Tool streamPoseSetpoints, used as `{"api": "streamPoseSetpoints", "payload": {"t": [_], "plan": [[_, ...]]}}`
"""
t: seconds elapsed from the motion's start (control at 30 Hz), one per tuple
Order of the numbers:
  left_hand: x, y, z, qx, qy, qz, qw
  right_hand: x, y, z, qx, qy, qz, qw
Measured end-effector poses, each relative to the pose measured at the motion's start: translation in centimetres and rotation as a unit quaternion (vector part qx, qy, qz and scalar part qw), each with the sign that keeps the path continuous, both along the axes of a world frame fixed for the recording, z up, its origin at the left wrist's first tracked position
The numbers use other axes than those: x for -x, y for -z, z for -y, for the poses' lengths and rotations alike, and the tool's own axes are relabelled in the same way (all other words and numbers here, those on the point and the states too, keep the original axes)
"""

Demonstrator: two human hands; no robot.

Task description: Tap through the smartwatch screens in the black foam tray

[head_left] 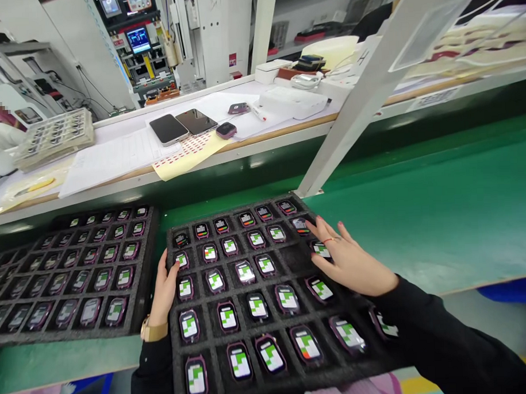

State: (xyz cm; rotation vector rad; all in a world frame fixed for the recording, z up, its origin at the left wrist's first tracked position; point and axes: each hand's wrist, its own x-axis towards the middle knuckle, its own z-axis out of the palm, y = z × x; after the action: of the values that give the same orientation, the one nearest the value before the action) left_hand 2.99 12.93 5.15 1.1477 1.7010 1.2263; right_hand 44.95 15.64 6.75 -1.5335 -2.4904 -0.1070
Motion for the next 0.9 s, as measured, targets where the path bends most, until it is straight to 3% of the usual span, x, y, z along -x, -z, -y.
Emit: {"api": "streamPoseSetpoints", "payload": {"t": [0.17, 0.5, 0.73, 0.9], "plan": [[0.1, 0.2, 0.0, -0.005, 0.002, 0.003, 1.000, -1.2, 0.8, -0.6, 0.047, 0.014, 0.039, 0.998], [0.1, 0.2, -0.1, -0.011, -0.003, 0.004, 1.000, -1.1, -1.3, -4.6, 0.014, -0.004, -0.011, 1.000], [0.3, 0.4, 0.1, -0.009, -0.003, 0.007, 1.000, -0.6, 0.7, -8.3, 0.056, 0.010, -0.045, 0.997], [0.3, 0.3, 0.2, -0.011, -0.004, 0.009, 1.000, -0.4, 0.8, -8.6, 0.067, -0.007, -0.058, 0.996]]}}
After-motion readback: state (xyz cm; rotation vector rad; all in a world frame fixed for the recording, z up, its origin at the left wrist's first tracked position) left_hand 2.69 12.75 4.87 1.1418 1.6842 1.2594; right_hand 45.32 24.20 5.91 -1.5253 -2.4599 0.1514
